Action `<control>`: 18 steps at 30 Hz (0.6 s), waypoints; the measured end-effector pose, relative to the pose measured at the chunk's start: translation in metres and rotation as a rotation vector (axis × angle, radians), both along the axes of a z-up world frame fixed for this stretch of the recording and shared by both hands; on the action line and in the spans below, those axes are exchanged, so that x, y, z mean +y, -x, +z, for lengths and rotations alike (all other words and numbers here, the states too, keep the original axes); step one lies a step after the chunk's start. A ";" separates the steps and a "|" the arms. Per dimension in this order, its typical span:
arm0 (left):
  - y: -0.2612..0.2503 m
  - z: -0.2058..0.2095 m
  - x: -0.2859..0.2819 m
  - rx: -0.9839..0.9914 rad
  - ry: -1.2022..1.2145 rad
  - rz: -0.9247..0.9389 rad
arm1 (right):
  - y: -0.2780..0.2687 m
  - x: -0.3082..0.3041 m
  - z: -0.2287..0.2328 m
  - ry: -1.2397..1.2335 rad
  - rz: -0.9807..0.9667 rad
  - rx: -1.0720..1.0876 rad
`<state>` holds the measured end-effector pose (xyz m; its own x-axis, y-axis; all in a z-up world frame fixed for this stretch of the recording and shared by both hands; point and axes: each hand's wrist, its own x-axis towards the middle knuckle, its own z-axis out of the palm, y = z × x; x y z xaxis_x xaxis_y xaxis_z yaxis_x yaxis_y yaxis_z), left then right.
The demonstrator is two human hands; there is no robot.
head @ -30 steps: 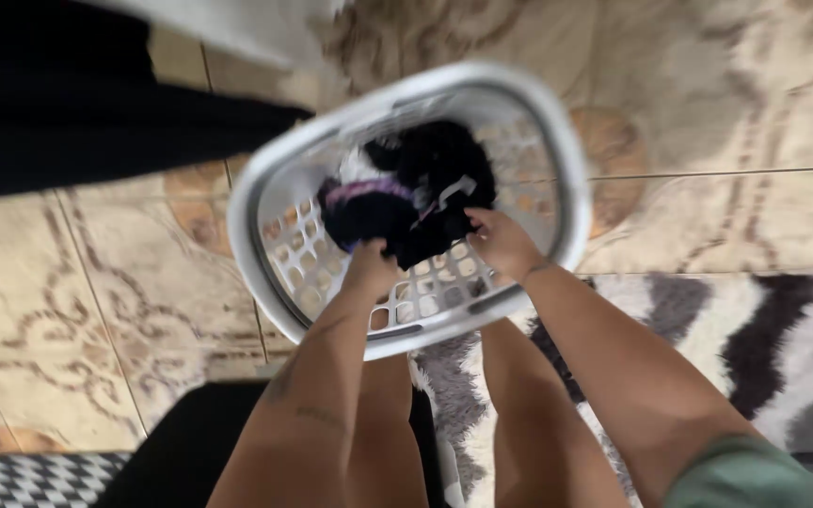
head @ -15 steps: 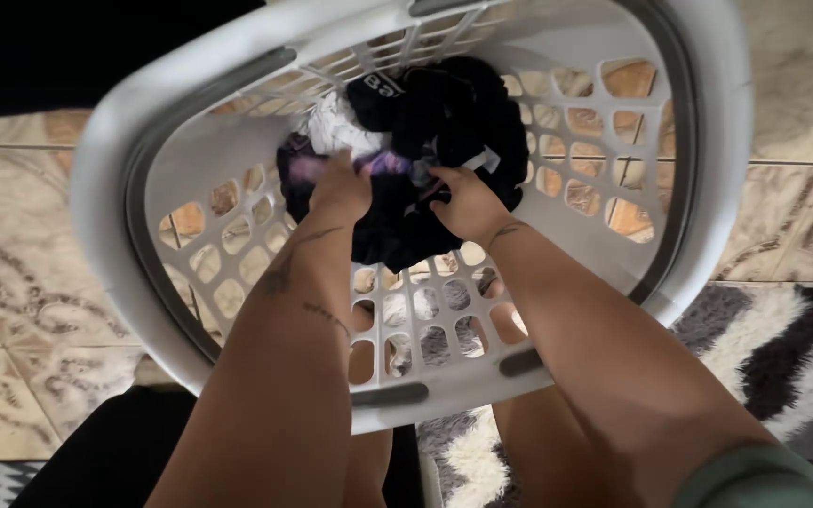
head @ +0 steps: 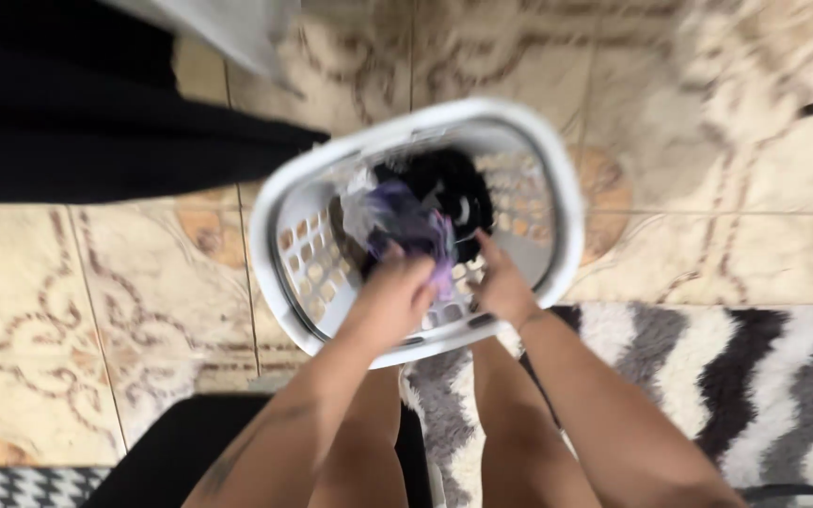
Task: Hanging clothes from a laundry basket onto a rack using hangers.
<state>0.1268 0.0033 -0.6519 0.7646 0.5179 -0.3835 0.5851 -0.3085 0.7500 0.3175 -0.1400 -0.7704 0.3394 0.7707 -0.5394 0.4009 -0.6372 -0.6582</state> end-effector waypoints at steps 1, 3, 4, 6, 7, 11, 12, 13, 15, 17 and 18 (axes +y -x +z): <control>-0.002 0.042 0.001 -0.016 -0.015 -0.009 | 0.000 0.003 0.035 -0.015 -0.009 -0.016; -0.001 0.129 0.000 -0.256 -0.037 -0.039 | 0.004 0.005 0.106 -0.111 -0.005 0.058; 0.000 0.162 0.001 -0.272 -0.053 -0.049 | 0.003 -0.012 0.108 -0.128 -0.012 0.042; 0.002 0.225 0.007 -0.467 -0.104 -0.086 | -0.005 -0.031 0.106 -0.469 0.106 -0.215; 0.008 0.249 0.012 -0.484 -0.128 -0.093 | -0.012 -0.029 0.124 -0.491 0.105 -0.234; 0.034 0.343 0.022 -0.332 -0.003 0.106 | -0.017 -0.020 0.208 -0.404 -0.228 0.622; 0.042 0.365 0.021 -0.234 0.156 0.205 | -0.013 -0.018 0.232 -0.450 -0.204 0.818; 0.047 0.383 0.018 -0.243 0.142 0.208 | 0.008 0.000 0.280 -0.462 -0.191 0.814; 0.061 0.413 0.011 -0.511 0.231 0.270 | 0.054 0.035 0.373 -0.293 -0.120 0.819; 0.076 0.447 0.007 -0.597 0.109 0.243 | 0.082 0.041 0.345 -0.385 0.026 0.549; 0.085 0.462 0.006 -0.672 0.002 0.208 | 0.096 0.045 0.329 -0.463 0.151 0.277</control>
